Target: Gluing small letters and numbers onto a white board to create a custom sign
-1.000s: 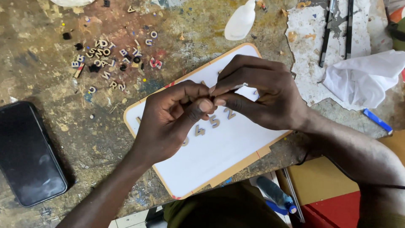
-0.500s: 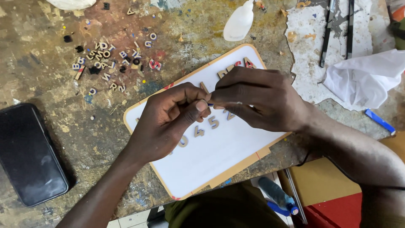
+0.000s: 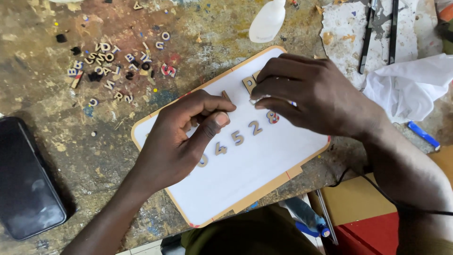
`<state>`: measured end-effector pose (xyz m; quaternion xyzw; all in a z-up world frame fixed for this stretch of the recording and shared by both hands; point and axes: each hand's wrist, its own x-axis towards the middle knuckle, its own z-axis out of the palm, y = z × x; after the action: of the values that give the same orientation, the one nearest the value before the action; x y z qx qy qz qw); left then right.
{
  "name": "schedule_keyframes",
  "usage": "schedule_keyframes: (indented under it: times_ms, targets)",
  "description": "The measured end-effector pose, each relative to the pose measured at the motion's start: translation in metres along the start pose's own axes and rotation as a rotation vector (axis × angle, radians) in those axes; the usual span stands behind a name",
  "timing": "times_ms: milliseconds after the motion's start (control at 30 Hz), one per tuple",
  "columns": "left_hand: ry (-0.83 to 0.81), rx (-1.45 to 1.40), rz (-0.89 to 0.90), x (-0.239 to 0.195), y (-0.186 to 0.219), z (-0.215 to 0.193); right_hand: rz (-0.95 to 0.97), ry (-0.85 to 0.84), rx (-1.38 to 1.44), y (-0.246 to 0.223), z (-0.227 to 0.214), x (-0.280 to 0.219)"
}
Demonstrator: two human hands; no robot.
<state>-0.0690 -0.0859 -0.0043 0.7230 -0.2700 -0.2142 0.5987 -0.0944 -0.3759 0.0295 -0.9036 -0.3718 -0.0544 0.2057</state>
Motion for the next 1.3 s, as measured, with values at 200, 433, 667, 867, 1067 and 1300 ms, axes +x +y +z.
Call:
schedule_keyframes:
  times_ms: [200, 433, 667, 867, 1067, 1300]
  targets:
    - [0.039, 0.081, -0.012, -0.002, 0.006, -0.008, 0.071, -0.121, 0.017, 0.016, 0.004, -0.001]
    - [0.030, 0.138, 0.041, -0.002, 0.006, -0.010, 0.095, -0.144, 0.037, 0.018, 0.011, -0.002]
    - [0.028, 0.168, 0.048, -0.002, 0.007, -0.010, 0.060, -0.136, 0.024, 0.018, 0.009, -0.003]
    - [0.033, 0.159, 0.057, -0.001, 0.008, -0.010, 0.052, -0.135, 0.017, 0.017, 0.011, -0.003]
    - [0.027, 0.171, 0.074, -0.001, 0.007, -0.010, 0.043, -0.137, 0.006, 0.020, 0.016, -0.005]
    - [0.033, 0.157, 0.076, -0.001, 0.010, -0.012, 0.064, -0.143, 0.002, 0.019, 0.016, -0.005]
